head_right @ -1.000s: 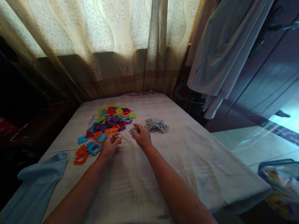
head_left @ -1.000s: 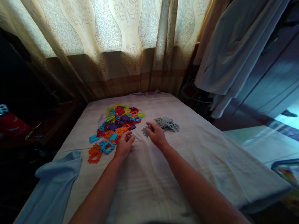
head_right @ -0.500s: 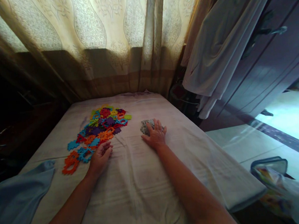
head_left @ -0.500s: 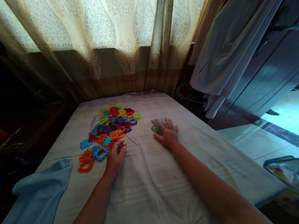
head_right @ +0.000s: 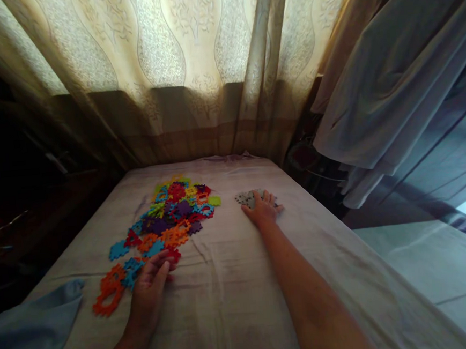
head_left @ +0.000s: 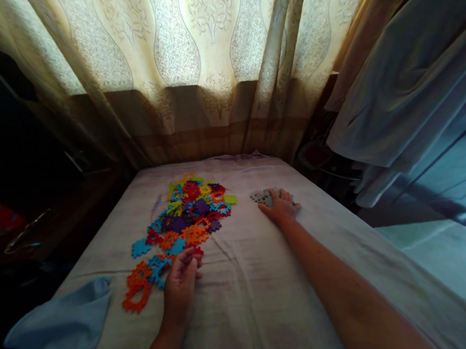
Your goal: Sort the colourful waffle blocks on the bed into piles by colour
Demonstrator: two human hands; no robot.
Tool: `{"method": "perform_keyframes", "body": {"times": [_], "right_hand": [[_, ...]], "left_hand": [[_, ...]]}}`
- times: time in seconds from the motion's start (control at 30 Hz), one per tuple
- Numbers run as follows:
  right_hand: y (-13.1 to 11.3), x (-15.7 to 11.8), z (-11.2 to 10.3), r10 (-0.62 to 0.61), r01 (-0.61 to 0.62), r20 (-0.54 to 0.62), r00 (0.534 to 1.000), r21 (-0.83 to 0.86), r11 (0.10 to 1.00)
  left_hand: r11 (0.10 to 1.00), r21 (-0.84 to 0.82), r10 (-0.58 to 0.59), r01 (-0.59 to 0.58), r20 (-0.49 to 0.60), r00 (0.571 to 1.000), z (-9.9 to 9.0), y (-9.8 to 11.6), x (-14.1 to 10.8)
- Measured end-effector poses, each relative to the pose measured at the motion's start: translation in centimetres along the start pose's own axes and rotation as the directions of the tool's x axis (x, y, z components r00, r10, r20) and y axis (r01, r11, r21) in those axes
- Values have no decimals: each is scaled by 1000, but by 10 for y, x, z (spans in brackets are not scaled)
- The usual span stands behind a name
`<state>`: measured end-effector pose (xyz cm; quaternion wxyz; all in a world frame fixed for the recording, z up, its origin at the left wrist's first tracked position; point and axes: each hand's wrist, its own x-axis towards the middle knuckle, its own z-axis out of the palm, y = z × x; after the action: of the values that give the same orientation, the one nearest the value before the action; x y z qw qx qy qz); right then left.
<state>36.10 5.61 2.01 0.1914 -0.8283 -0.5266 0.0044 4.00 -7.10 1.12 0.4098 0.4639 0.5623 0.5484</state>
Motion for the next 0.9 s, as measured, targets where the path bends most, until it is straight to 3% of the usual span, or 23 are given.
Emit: {"method": "perform_keyframes", "body": {"times": [0.13, 0.27, 0.33, 0.37, 0.43, 0.5, 0.53, 0.63, 0.7, 0.77, 0.83, 0.9], "right_hand": [[1, 37, 8, 53, -53, -12, 998, 25, 998], [2, 50, 15, 63, -63, -46, 997, 3, 998], [0, 45, 16, -35, 30, -113, 993, -50, 998], [-2, 41, 17, -140, 129, -135, 981, -88, 988], [-7, 35, 16, -390, 370, -108, 915, -165, 914], [-11, 33, 14, -537, 522, -19, 844, -205, 828], [-13, 34, 13, -548, 537, 17, 837, -219, 814], [-20, 42, 9, -455, 444, 25, 890, -267, 855], [-33, 47, 8, -431, 412, -11, 902, -270, 870], [-55, 51, 11, -472, 455, -25, 881, -228, 861], [-87, 58, 17, -521, 514, -11, 854, -145, 846], [-129, 68, 25, -529, 529, 14, 848, -38, 848]], "left_hand": [[1000, 7, -3, 4, -90, 996, -4, 0, 2], [999, 40, -7, 12, -108, 994, -7, -2, 3], [999, 45, -17, 22, -103, 995, -7, -3, 2], [999, 43, -17, 22, -106, 994, -6, -4, 2], [999, 42, -4, 9, -120, 993, -7, -4, 1], [998, 59, 37, -29, -144, 989, -10, -2, 3], [995, 79, 71, -59, -166, 983, -14, 0, 5], [949, 256, 244, -183, -233, 941, -39, 11, 20], [830, 487, 386, -272, -151, 910, -62, 16, 34], [686, 649, 457, -330, -31, 889, -86, 14, 47], [618, 737, 434, -273, -30, 900, -103, 6, 57], [634, 746, 366, -204, -57, 929, -113, -6, 62]]}}
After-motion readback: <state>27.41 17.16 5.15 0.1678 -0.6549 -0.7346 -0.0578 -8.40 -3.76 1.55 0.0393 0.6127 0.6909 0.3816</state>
